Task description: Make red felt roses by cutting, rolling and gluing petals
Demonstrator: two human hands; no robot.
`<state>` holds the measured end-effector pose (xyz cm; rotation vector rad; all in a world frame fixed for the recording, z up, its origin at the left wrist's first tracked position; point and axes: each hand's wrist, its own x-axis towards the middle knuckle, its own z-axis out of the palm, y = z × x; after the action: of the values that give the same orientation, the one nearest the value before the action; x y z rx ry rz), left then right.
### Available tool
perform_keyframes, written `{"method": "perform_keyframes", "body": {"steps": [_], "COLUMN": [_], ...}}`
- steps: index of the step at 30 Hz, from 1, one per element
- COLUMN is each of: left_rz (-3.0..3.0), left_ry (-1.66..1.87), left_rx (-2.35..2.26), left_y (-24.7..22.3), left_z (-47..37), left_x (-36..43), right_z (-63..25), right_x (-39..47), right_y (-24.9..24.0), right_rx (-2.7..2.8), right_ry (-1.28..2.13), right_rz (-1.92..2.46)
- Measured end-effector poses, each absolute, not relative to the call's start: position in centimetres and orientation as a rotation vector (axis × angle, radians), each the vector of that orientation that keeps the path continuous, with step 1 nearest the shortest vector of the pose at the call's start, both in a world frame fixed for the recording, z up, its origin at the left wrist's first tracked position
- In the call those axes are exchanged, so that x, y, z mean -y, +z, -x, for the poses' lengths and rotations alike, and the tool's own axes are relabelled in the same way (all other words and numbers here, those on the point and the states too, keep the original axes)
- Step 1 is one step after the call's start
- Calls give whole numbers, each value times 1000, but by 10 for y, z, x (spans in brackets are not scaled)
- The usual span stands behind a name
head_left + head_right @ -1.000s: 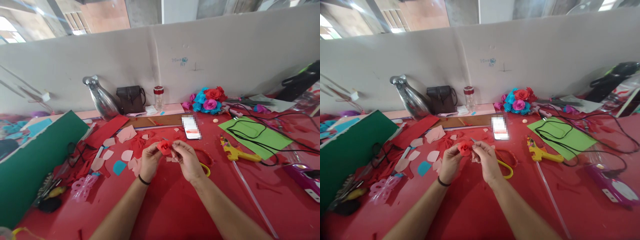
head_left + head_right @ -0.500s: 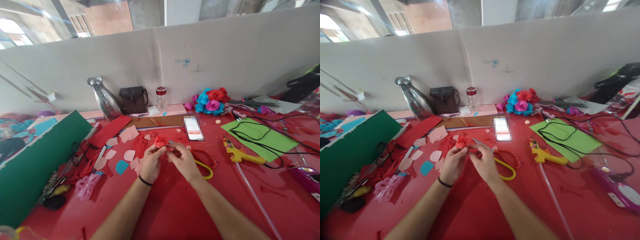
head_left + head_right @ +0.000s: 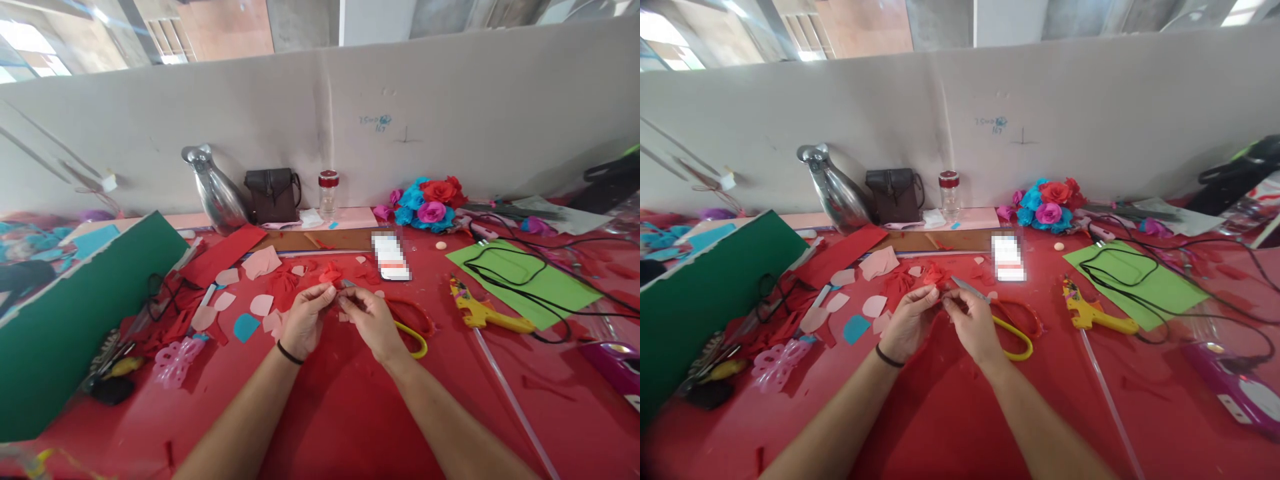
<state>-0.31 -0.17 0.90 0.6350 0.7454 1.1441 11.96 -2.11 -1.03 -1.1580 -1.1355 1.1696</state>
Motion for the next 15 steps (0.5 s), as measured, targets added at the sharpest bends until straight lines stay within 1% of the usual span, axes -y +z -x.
{"method": "perform_keyframes", "body": {"steps": [8, 15], "left_rz": [-736, -867], "left_ry": [1158, 1161], "left_rx": [-738, -701], "left_y": [10, 9], "left_z": [4, 11], "left_x": [0, -5], "right_z": [-119, -120], "right_x": [22, 23], "right_y": [-8, 0], "right_rx": [1093, 1158], "right_ry": [1240, 1237], "right_rz": [1147, 1118]}}
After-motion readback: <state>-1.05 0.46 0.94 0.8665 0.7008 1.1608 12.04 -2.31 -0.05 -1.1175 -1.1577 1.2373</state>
